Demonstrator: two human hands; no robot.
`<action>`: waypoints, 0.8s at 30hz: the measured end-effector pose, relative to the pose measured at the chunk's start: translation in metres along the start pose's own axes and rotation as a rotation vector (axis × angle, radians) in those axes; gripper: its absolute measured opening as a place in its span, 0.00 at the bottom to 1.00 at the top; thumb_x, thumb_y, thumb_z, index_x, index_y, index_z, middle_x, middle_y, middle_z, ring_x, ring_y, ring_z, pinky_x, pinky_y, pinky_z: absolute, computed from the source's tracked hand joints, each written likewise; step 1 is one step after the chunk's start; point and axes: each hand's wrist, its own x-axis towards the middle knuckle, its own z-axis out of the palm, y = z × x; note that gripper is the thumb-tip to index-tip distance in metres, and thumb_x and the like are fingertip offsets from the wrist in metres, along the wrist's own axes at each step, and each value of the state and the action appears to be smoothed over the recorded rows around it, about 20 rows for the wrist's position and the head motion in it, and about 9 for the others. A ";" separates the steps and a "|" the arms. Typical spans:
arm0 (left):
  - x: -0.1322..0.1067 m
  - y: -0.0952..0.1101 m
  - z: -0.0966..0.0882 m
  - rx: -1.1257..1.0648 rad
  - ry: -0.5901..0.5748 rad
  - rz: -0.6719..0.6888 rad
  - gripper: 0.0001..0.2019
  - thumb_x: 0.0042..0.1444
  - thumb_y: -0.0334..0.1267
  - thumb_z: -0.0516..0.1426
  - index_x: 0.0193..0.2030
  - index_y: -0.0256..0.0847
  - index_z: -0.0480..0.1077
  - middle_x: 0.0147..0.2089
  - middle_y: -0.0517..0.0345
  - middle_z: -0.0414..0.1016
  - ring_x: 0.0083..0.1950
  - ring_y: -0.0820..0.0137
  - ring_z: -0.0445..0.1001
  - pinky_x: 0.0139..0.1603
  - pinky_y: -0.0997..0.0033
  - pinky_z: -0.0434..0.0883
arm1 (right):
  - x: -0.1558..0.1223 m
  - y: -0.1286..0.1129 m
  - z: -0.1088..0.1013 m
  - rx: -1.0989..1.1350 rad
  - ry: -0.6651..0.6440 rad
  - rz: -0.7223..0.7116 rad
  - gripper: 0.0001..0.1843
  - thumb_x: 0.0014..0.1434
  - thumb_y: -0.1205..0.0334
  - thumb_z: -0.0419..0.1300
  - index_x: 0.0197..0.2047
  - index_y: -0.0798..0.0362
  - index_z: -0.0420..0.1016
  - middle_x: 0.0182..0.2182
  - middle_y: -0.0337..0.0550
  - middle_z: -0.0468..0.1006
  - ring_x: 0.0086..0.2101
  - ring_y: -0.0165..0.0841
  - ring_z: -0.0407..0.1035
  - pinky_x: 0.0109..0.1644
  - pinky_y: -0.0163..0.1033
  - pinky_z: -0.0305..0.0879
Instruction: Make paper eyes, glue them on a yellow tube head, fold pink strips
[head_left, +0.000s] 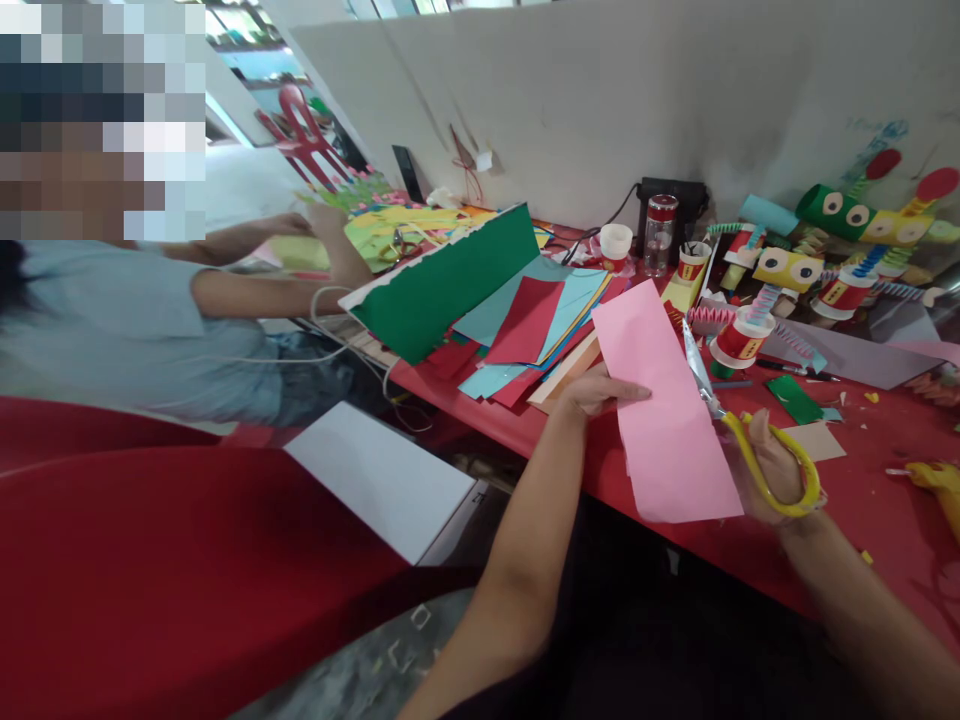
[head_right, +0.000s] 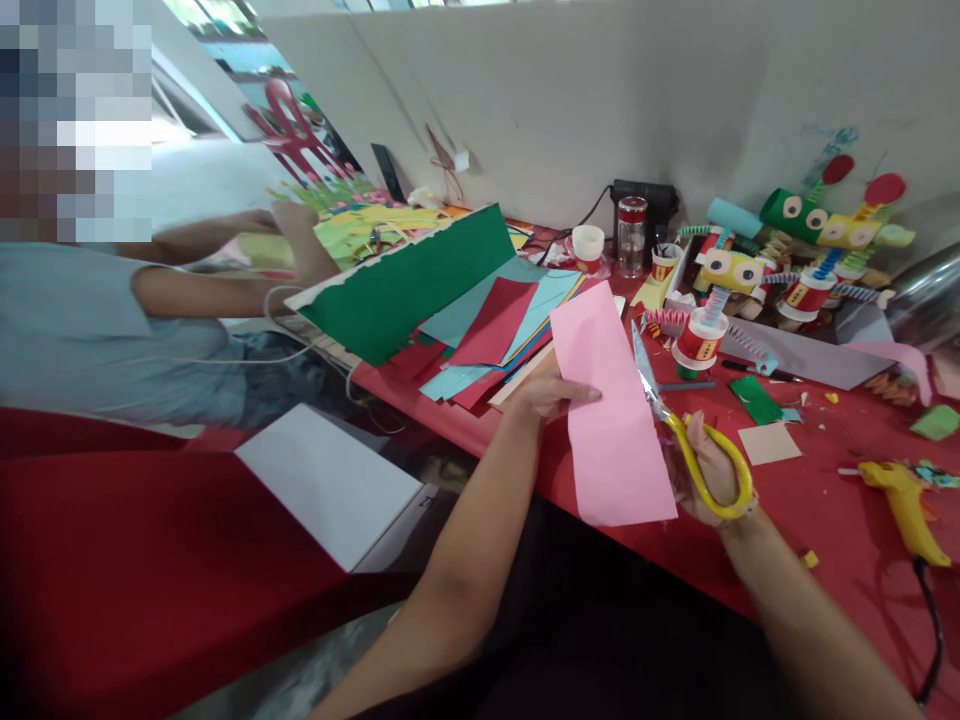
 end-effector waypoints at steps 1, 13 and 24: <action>0.001 0.001 0.002 -0.026 0.033 0.039 0.32 0.25 0.32 0.76 0.44 0.37 0.77 0.45 0.45 0.83 0.52 0.50 0.78 0.55 0.52 0.75 | 0.000 0.000 0.001 0.027 0.010 0.007 0.30 0.54 0.27 0.56 0.42 0.45 0.76 0.34 0.44 0.80 0.27 0.35 0.71 0.27 0.40 0.65; 0.004 0.001 0.017 -0.094 0.256 0.191 0.27 0.32 0.41 0.75 0.41 0.35 0.77 0.39 0.48 0.83 0.36 0.60 0.81 0.43 0.59 0.77 | 0.003 0.000 0.009 0.109 -0.012 0.127 0.35 0.42 0.24 0.63 0.28 0.50 0.67 0.17 0.32 0.67 0.17 0.26 0.58 0.21 0.32 0.47; 0.001 0.005 0.019 -0.110 0.329 0.235 0.25 0.29 0.39 0.75 0.37 0.36 0.77 0.35 0.54 0.82 0.30 0.67 0.78 0.34 0.67 0.76 | -0.001 -0.008 0.012 0.189 -0.046 0.124 0.35 0.48 0.24 0.59 0.22 0.51 0.62 0.15 0.32 0.62 0.18 0.27 0.56 0.22 0.33 0.47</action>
